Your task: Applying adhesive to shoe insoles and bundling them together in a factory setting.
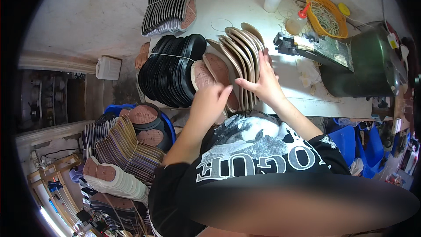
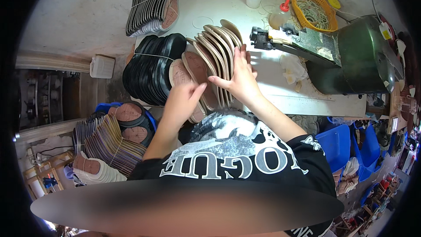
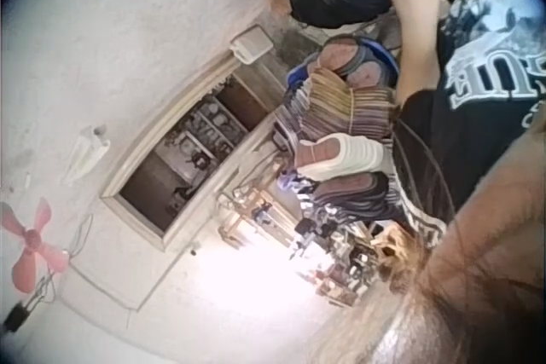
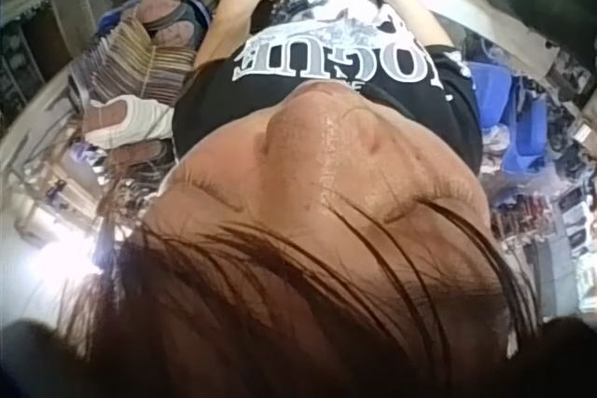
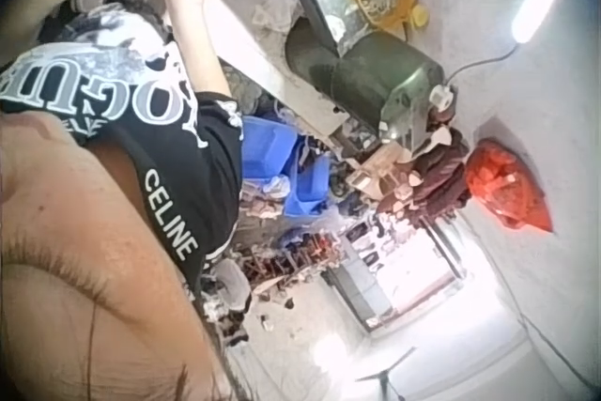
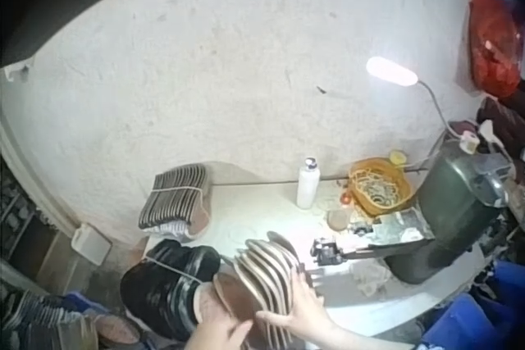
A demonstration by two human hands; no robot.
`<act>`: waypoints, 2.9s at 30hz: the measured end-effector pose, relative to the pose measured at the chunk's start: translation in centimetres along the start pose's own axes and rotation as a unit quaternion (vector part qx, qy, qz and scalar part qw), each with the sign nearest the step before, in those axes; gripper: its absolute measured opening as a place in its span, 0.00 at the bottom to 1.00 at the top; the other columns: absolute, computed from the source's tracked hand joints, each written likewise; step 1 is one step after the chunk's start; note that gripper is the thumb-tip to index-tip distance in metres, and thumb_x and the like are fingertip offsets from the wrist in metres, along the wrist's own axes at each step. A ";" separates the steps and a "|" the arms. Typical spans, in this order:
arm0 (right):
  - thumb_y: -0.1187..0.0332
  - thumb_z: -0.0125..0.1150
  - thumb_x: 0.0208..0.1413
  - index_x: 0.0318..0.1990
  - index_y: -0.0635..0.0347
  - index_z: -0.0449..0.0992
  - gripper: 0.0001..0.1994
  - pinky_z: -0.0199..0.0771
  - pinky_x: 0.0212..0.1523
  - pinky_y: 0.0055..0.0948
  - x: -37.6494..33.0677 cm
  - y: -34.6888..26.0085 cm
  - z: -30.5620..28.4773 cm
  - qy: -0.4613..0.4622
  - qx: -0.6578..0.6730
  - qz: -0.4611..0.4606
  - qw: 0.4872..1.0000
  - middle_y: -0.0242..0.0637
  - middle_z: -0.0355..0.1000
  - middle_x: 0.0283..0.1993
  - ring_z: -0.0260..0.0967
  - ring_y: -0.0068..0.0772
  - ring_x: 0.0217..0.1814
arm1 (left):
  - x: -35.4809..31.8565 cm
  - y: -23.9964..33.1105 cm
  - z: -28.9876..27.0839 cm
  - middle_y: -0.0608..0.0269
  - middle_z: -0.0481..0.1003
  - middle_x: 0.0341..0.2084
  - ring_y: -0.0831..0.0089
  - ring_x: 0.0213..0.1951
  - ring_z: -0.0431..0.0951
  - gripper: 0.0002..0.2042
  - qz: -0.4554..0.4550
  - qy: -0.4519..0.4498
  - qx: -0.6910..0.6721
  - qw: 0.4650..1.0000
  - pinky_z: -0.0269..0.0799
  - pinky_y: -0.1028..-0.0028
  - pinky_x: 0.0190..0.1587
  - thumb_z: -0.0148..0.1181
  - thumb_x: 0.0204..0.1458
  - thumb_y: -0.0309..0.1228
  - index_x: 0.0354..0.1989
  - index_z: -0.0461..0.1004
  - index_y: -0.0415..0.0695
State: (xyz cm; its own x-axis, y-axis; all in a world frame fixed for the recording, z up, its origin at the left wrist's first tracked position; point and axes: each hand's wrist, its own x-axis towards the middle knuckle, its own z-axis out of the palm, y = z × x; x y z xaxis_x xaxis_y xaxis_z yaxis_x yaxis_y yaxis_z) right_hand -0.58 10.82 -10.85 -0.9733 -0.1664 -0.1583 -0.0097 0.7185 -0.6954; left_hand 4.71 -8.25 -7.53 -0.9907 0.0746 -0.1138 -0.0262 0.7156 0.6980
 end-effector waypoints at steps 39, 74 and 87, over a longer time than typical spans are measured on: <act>0.50 0.62 0.48 0.69 0.67 0.44 0.48 0.43 0.70 0.46 -0.3 1.5 0.8 0.058 -0.012 -0.055 0.997 0.59 0.35 0.73 0.33 0.56 0.76 | 2.5 -5.8 5.2 0.27 0.46 0.63 0.38 0.66 0.48 0.37 -0.032 0.081 -0.028 0.996 0.46 0.57 0.67 0.64 0.48 0.43 0.57 0.55 0.28; 0.54 0.67 0.41 0.71 0.60 0.35 0.55 0.33 0.66 0.66 -0.1 -0.8 1.7 0.022 0.002 -0.035 0.999 0.64 0.25 0.73 0.21 0.65 0.76 | 8.7 -2.0 3.1 0.42 0.49 0.64 0.42 0.53 0.63 0.24 0.003 0.097 0.158 0.983 0.67 0.57 0.55 0.52 0.49 0.23 0.58 0.66 0.46; 0.58 0.63 0.39 0.70 0.57 0.44 0.49 0.33 0.67 0.62 -0.7 -1.1 2.0 0.054 0.057 -0.041 0.996 0.61 0.31 0.73 0.26 0.65 0.75 | 5.2 -1.6 3.4 0.44 0.59 0.61 0.40 0.53 0.66 0.22 -0.009 0.158 0.155 0.975 0.66 0.55 0.55 0.57 0.49 0.34 0.54 0.70 0.45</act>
State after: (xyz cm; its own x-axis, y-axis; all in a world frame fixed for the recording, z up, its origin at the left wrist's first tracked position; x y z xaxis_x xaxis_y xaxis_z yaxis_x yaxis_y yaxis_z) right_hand 0.55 8.75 -11.37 -0.9894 -0.1426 -0.0260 -0.0693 0.6229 -0.7792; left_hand 0.07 -6.62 -11.62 -0.9833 -0.1235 0.1340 -0.0516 0.8937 0.4456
